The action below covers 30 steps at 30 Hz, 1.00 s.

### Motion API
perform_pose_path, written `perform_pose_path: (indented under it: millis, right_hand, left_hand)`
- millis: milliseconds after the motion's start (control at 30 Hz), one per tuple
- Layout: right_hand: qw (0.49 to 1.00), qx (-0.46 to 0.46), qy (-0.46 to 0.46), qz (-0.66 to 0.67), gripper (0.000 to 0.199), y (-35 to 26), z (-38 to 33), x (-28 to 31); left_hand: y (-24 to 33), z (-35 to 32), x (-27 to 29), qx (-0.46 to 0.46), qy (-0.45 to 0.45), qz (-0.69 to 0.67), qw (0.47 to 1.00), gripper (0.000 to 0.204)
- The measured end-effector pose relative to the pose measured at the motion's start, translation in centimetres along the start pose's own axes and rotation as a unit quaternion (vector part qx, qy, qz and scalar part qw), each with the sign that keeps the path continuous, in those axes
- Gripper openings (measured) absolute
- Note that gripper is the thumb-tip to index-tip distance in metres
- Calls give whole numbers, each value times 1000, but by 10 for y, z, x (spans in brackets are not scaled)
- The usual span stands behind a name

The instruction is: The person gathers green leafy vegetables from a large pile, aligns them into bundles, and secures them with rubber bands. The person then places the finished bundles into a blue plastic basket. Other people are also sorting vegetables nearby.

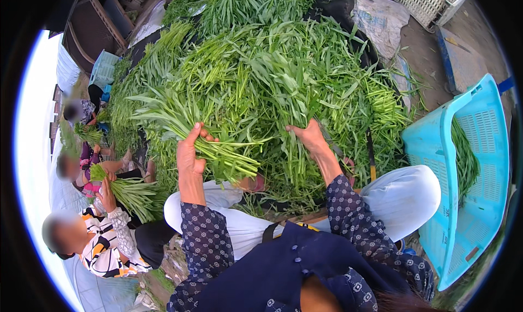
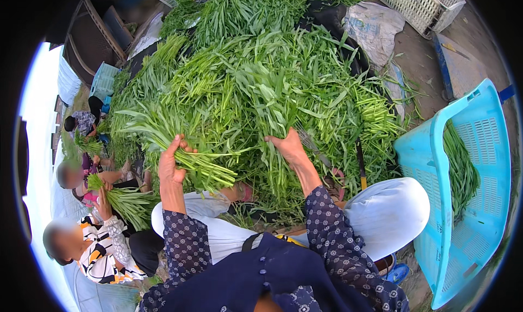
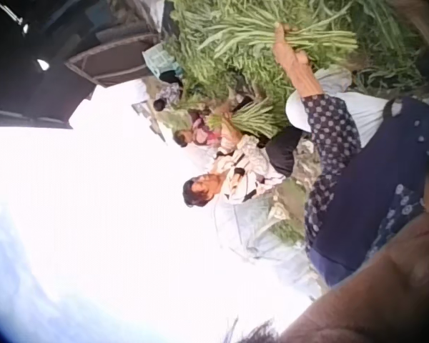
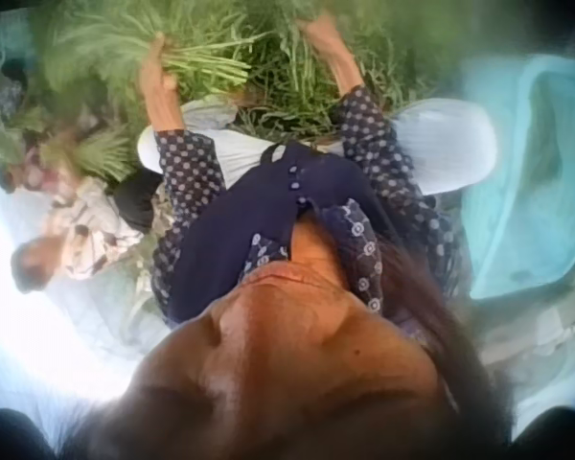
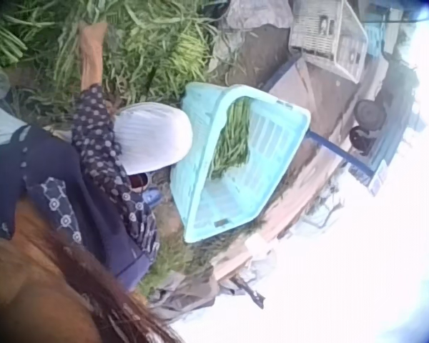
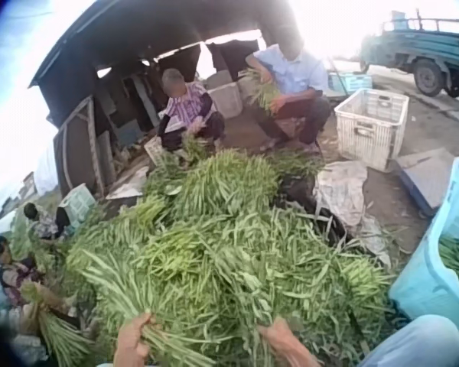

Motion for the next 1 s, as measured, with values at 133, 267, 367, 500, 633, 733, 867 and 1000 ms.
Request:
perform_pose_path:
  millis: [133, 267, 367, 500, 633, 733, 867, 1000]
  right_hand:
    - [990, -31, -132, 48, 36, -10, -16, -32]
    - [978, -128, -138, 94, 52, -17, -38, -41]
    - [981, -144, -127, -3, 53, 12, -21, -35]
    - [987, -121, -100, 36, 53, 2, -23, -32]
    - [985, -100, -137, -16, 62, 17, -17, -43]
    - [981, -138, -134, -33, 63, -3, -36, -50]
    - [981, -134, -99, -97, 71, -21, -42, -44]
    - [985, -96, -95, -106, 77, -9, -36, -47]
  left_hand:
    - [-62, 43, -49, 44, -43, 62, 996, 25]
    - [-101, 54, -63, 91, -17, 109, 990, 33]
    - [-108, 60, -57, 111, -54, 137, 983, 27]
    - [-90, 41, -54, 58, -40, 183, 981, 16]
    - [-96, 29, -61, -44, -20, 225, 973, 15]
    - [-113, 33, -42, -37, -25, 229, 972, 19]
    - [-114, 17, -52, -69, -8, 198, 978, 29]
    - [-117, 6, -46, -61, 4, 117, 991, 32]
Point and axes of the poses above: each hand's wrist, its own z-axis towards the middle knuckle, its own x-axis out of the back of the hand, y = z × x, the point moved 8 cm from there along z, towards the middle knuckle, and after that the axes turned 7 degrees about -z, right-handed, at the moved point
